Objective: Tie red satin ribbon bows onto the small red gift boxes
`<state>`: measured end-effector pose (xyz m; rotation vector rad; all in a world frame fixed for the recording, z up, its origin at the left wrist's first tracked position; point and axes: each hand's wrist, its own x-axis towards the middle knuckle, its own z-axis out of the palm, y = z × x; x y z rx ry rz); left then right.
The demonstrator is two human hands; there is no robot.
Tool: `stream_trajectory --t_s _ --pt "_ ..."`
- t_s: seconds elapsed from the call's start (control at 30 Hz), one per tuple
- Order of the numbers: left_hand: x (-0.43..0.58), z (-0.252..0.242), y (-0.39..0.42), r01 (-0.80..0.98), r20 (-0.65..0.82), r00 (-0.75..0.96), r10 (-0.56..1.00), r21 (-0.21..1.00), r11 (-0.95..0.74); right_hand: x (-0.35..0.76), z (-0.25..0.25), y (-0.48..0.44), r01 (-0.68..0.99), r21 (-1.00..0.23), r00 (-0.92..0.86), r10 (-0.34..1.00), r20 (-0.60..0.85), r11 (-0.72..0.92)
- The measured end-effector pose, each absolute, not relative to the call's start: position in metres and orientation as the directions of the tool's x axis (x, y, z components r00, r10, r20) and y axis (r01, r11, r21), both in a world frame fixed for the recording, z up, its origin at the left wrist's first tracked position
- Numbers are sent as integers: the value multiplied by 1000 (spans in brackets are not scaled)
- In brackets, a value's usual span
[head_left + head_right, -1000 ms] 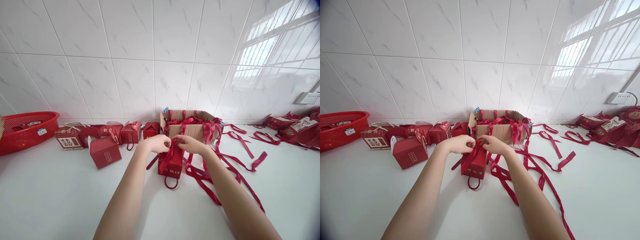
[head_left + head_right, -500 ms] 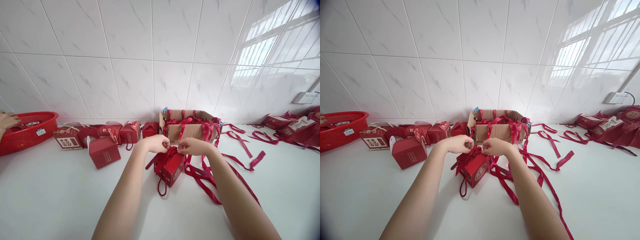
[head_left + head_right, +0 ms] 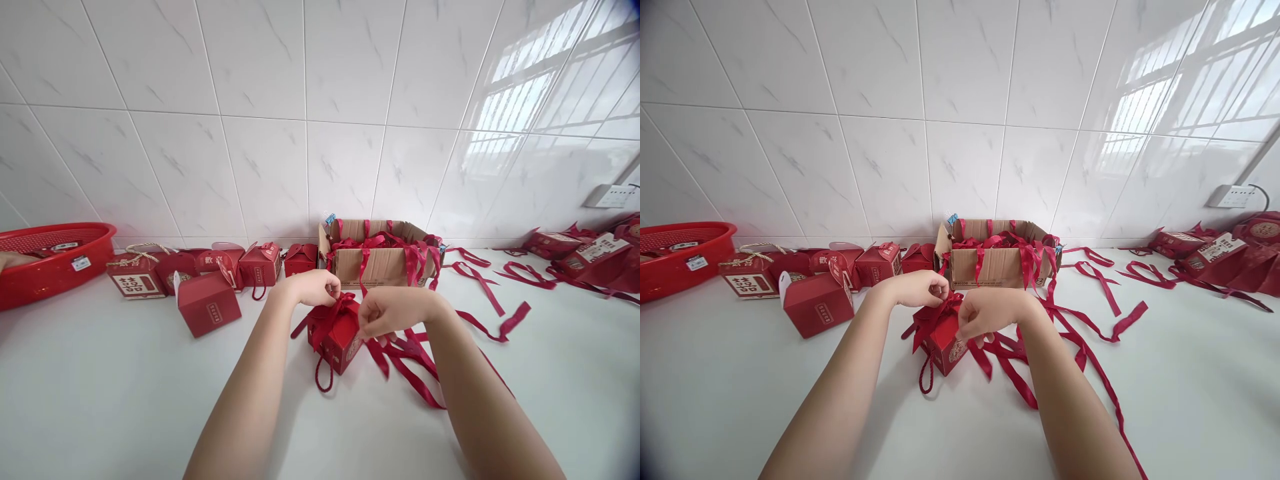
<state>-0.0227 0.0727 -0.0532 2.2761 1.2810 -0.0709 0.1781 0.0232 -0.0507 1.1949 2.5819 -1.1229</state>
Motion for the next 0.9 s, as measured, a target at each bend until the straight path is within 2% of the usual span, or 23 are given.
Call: stream_trajectory --t_s 0.07,0.13,0.2,0.27,0.43,0.53,0.67,0.9 --pt "-23 -54 73 806 -285 554 782 417 -419 177 -50 23 706 -553 -641 732 -232 443" --pt "-23 -54 74 799 -269 561 783 424 -427 176 -53 27 711 -541 -556 830 -42 449" --pt "-24 -54 74 788 -244 570 784 433 -438 175 -59 33 681 -563 -492 862 122 469" --pt "-25 -54 74 778 -220 577 787 443 -446 173 -65 39 639 -579 -491 848 200 506" --pt "-28 -55 73 740 -158 602 783 480 -472 171 -78 48 605 -595 -566 811 147 530" --pt "-28 -57 74 704 -132 622 771 524 -479 170 -81 51 567 -616 -582 795 170 547" --pt "-28 -58 75 704 -145 620 771 535 -466 171 -79 51 549 -612 -611 774 170 568" --pt "-27 -52 72 747 -195 591 783 499 -439 174 -69 42 564 -572 -699 714 54 596"
